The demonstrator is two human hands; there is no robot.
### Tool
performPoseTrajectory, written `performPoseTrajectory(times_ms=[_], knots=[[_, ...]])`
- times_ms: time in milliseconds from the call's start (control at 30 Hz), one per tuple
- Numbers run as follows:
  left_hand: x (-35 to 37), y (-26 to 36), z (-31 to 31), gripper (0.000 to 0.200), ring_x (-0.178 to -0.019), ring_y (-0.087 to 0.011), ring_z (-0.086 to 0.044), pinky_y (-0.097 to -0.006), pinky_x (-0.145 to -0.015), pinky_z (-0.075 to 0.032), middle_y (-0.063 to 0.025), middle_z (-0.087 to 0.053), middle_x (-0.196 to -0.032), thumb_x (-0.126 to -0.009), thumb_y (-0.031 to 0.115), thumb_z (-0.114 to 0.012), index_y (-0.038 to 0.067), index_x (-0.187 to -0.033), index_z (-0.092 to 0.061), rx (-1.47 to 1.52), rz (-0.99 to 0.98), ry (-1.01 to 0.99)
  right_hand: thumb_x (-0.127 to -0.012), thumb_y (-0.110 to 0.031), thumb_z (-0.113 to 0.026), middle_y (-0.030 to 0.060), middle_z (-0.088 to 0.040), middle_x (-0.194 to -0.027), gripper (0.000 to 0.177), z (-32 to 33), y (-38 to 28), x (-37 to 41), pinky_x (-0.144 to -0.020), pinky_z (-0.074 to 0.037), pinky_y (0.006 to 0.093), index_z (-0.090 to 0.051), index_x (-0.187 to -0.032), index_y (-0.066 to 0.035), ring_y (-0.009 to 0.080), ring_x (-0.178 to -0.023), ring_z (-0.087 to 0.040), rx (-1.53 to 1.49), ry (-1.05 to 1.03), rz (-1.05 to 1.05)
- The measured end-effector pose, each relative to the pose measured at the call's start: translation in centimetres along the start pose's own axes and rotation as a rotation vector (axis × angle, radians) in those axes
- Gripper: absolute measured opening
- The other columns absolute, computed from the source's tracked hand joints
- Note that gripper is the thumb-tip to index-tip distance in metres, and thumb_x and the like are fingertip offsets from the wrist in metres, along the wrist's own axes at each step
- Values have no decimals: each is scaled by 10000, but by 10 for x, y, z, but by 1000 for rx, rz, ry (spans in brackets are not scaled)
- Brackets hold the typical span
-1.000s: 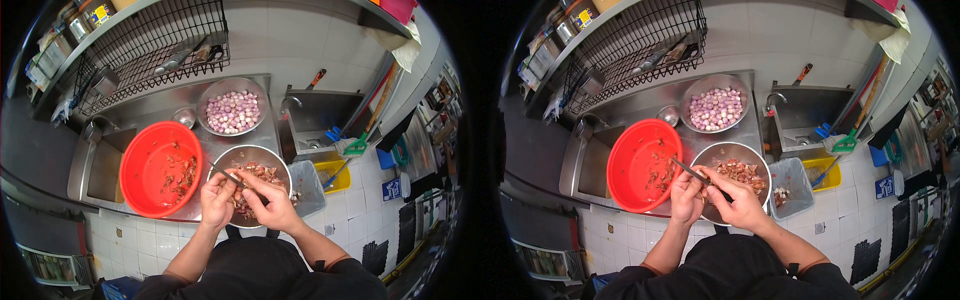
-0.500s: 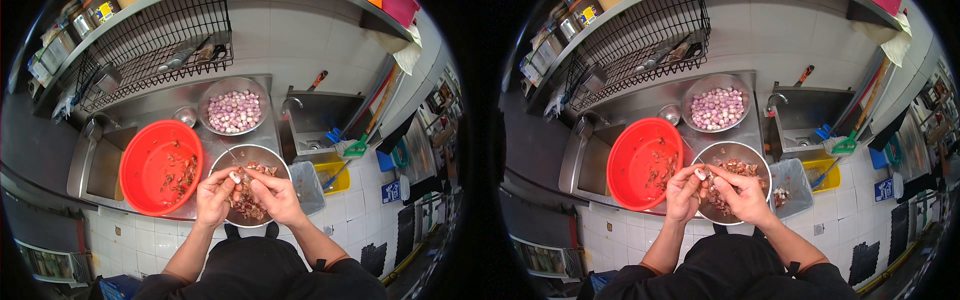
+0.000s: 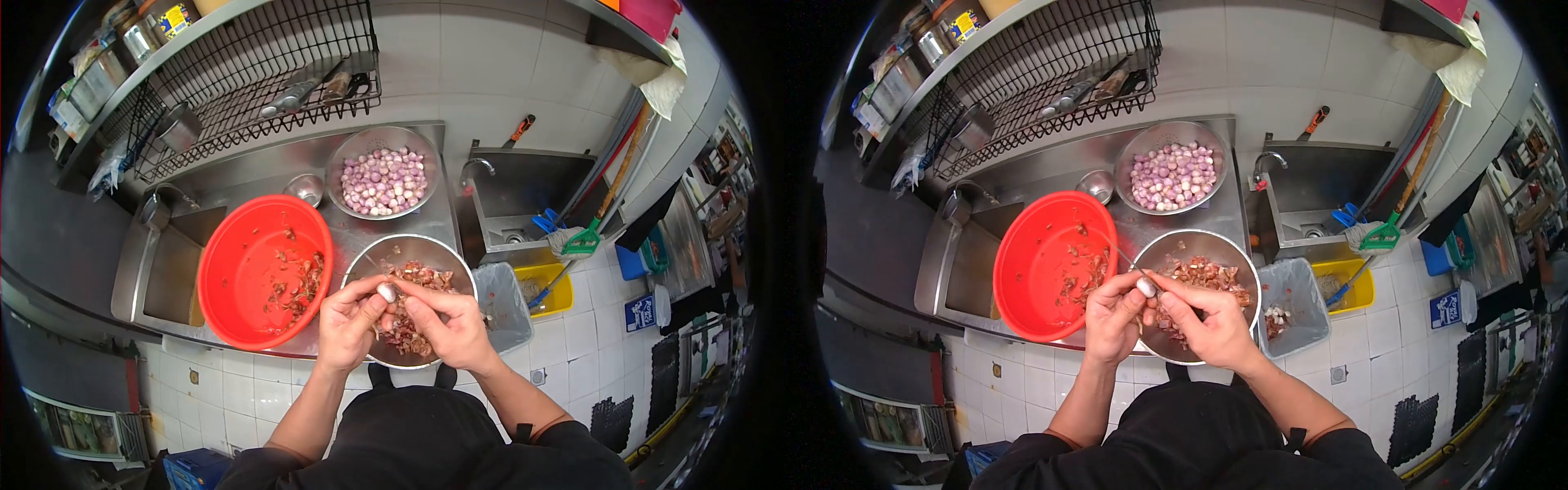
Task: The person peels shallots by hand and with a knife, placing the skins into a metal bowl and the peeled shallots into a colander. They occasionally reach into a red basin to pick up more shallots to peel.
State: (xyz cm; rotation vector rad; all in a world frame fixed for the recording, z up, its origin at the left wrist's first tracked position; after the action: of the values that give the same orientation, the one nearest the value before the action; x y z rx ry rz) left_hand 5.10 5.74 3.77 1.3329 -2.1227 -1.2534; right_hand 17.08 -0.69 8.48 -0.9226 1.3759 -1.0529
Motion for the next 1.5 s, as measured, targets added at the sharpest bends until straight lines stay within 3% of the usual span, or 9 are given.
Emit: performPoseTrajectory(times_ms=[67,400,500,600,733,867,1067,1133,1500], knots=[[-1,-2,-1,277,-758,-129,-622,-252,-669,-520,-119,-673,-1023,-951,1,-604,-30,-1226,-614,69,66,1,-989,-69,-563,116,-707,-1139,334,3,20,3,-899,-499,260,-592,-1309,24,112,-1010,-640,-152,21,-166],[-4,-13,8,294,-853,-138,-631,-233,-680,-498,-88,-667,-997,-969,50,-595,-6,-1258,-583,133,55,-12,-982,-109,-591,133,-697,-1166,326,17,45,3,-945,-472,261,-613,-1274,35,117,-1073,-614,-84,174,-176],[-4,-11,11,266,-836,-135,-633,-233,-679,-497,-85,-672,-975,-963,50,-605,2,-1225,-595,133,47,41,-979,-110,-598,34,-692,-956,361,23,44,-1,-767,-471,213,-586,-1310,34,49,-816,-572,-14,161,-177],[-5,-11,15,227,-823,-130,-633,-234,-673,-500,-84,-672,-979,-956,48,-618,3,-1179,-606,90,18,51,-982,-94,-587,-20,-627,-861,433,13,38,6,-685,-442,197,-509,-1393,17,16,-744,-502,-145,64,-206],[-5,-8,8,209,-820,-133,-646,-243,-675,-521,-86,-674,-957,-937,19,-641,9,-1143,-615,109,-20,59,-984,-80,-577,-32,-599,-847,497,-6,24,11,-668,-435,195,-436,-1453,0,9,-752,-494,-143,-37,-117],[-4,-8,9,194,-820,-137,-648,-237,-670,-523,-88,-673,-964,-946,36,-630,-3,-1135,-614,86,-40,28,-990,-88,-573,-19,-633,-925,392,-7,17,5,-693,-447,193,-542,-1368,11,18,-792,-521,-136,57,-11],[-5,-9,10,228,-854,-154,-652,-236,-667,-520,-92,-675,-977,-988,59,-564,-10,-1203,-600,158,48,18,-992,-117,-583,37,-673,-1028,304,10,51,7,-827,-472,186,-636,-1261,17,33,-946,-567,-165,98,-291],[-4,-12,13,238,-860,-158,-652,-236,-668,-518,-93,-675,-976,-994,57,-551,-7,-1219,-596,150,62,43,-992,-117,-584,31,-667,-987,350,14,38,3,-788,-485,193,-591,-1312,23,28,-880,-569,-84,124,-140],[-4,-7,15,281,-888,-148,-656,-248,-731,-535,-99,-682,-1016,-942,26,-631,0,-1222,-620,124,-22,46,-998,-120,-579,-36,-594,-845,431,-14,40,8,-626,-442,183,-503,-1408,-13,14,-702,-508,-399,-25,-257]])
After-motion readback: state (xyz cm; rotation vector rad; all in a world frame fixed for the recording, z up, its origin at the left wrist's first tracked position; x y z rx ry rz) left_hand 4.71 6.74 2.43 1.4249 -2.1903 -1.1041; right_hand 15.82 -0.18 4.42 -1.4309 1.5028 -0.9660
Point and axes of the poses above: each hand's wrist, its own x-axis away from the middle knuckle, its own z-axis out of the back of the hand, y = z × x, the point moved 10 cm from there along -x, towards the middle knuckle
